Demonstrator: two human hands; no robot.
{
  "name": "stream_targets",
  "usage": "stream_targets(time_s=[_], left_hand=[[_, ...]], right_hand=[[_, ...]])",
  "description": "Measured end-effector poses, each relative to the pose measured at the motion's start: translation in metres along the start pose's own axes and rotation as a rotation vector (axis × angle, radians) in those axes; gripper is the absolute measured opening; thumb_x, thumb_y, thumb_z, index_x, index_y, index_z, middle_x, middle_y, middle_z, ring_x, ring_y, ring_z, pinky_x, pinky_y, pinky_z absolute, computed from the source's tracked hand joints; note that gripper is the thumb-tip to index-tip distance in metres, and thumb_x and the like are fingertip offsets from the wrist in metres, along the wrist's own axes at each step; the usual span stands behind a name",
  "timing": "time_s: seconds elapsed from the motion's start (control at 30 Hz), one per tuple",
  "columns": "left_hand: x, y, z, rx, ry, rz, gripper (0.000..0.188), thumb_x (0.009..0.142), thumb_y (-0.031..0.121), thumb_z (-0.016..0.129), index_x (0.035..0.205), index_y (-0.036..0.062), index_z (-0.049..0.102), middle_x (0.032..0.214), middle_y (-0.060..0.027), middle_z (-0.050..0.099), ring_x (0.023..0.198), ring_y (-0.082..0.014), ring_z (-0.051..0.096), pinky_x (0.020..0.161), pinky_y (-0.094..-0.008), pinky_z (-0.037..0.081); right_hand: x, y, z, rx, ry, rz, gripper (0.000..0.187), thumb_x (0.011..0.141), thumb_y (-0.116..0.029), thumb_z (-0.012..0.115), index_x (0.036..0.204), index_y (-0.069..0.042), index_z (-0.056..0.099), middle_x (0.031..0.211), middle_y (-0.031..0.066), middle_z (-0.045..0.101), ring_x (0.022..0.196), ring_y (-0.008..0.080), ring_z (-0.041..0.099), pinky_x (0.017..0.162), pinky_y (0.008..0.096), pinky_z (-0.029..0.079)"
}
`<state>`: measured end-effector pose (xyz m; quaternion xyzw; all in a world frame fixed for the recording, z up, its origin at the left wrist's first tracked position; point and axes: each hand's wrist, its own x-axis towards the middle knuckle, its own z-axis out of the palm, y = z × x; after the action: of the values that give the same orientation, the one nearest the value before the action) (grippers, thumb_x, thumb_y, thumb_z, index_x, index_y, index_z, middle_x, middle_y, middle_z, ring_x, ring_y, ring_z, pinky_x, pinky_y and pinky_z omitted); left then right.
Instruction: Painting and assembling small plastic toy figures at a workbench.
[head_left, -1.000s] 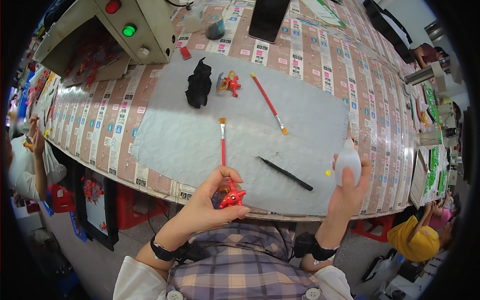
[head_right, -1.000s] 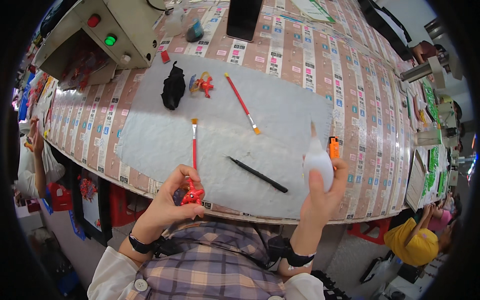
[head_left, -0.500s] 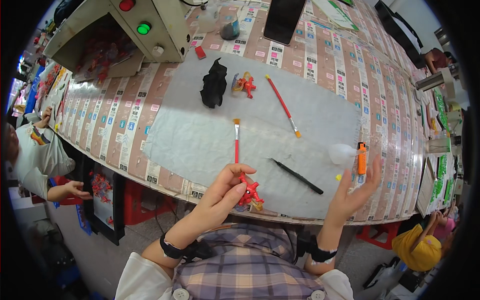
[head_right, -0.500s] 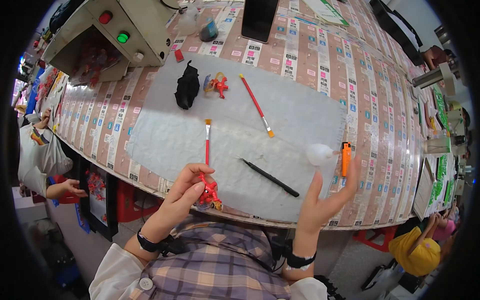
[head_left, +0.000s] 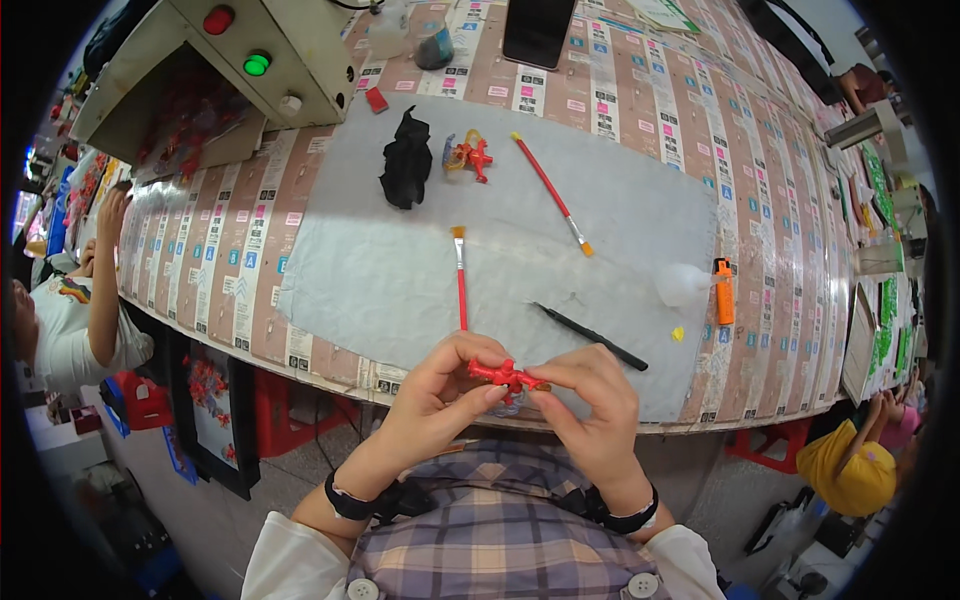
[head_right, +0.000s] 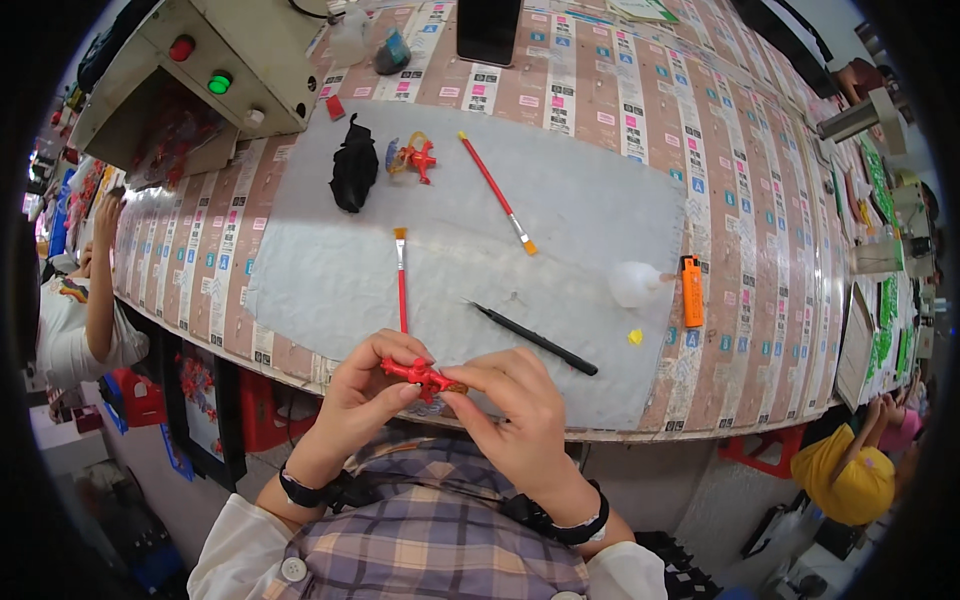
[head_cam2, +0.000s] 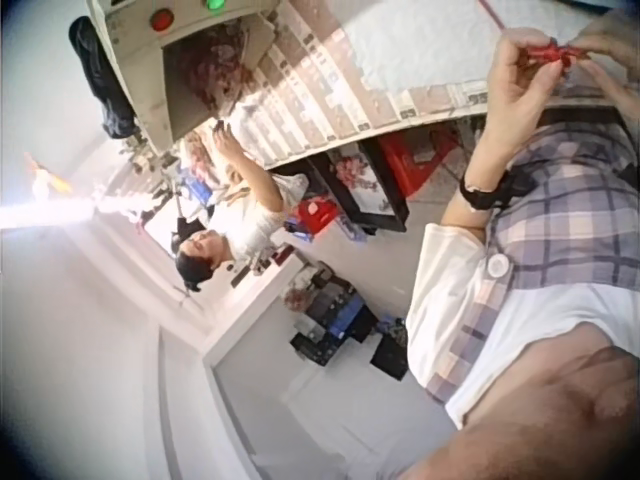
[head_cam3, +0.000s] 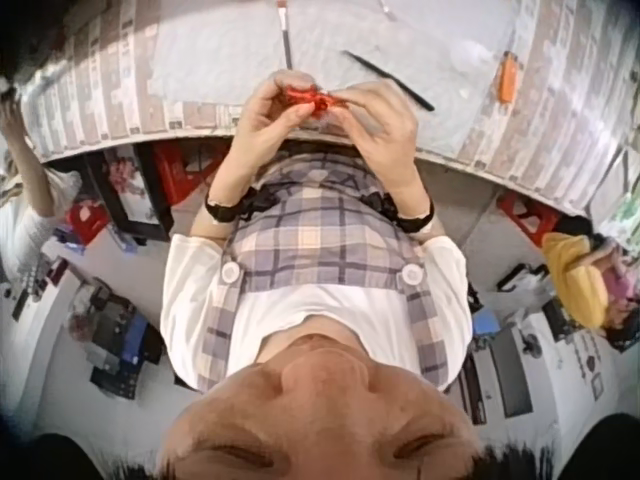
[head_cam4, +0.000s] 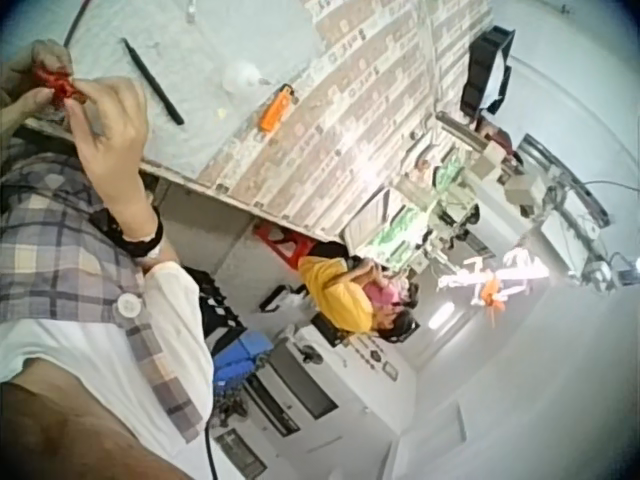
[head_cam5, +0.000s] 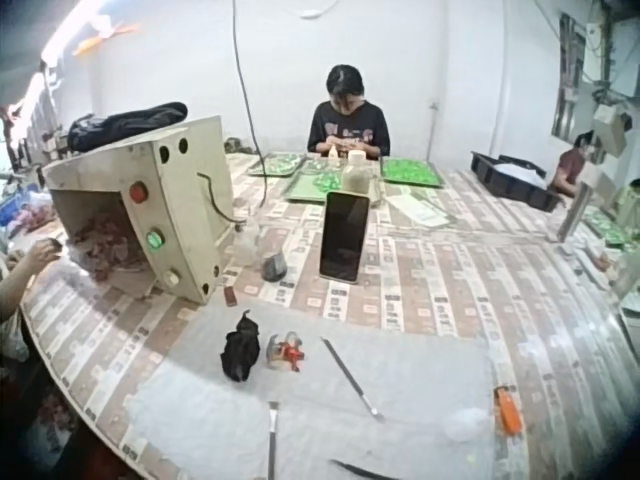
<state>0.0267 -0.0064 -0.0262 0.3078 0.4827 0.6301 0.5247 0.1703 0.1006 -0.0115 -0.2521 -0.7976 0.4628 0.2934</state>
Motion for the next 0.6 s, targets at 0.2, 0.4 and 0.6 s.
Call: stream_targets(time_s=[0.2, 0.4, 0.6], left_hand=[[-0.0013, -0.0002, -0.0042, 0.074, -0.039, 0.008, 0.017, 0.084, -0.002, 0.055, 0.101, 0.0000, 0.051, 0.102, -0.0066, 0.052, 0.094, -0.0118, 0.053, 0.082, -0.0254, 0.045], [-0.0017, -0.0016, -0.0058, 0.143, -0.031, 0.048, 0.015, 0.083, -0.002, 0.057, 0.097, 0.0001, 0.054, 0.097, -0.0062, 0.055, 0.093, -0.0121, 0.055, 0.081, -0.0259, 0.046], [-0.0019, -0.0012, -0.0072, 0.197, -0.026, 0.028, 0.015, 0.082, 0.000, 0.059, 0.096, 0.0003, 0.055, 0.093, -0.0046, 0.056, 0.089, -0.0104, 0.056, 0.079, -0.0243, 0.046]], right_hand=[[-0.0002, 0.0006, -0.0041, 0.058, -0.050, 0.044, 0.022, 0.067, -0.005, 0.070, 0.089, -0.006, 0.066, 0.080, 0.0053, 0.060, 0.072, 0.0201, 0.054, 0.064, 0.0291, 0.041], [-0.0007, -0.0004, -0.0048, 0.010, -0.075, 0.012, 0.023, 0.066, -0.005, 0.071, 0.089, -0.007, 0.066, 0.080, 0.0047, 0.059, 0.072, 0.0198, 0.052, 0.063, 0.0289, 0.040], [-0.0019, -0.0032, -0.0045, -0.042, -0.069, -0.024, 0.023, 0.066, -0.004, 0.070, 0.089, -0.008, 0.066, 0.080, 0.0041, 0.058, 0.072, 0.0204, 0.052, 0.063, 0.0296, 0.040]])
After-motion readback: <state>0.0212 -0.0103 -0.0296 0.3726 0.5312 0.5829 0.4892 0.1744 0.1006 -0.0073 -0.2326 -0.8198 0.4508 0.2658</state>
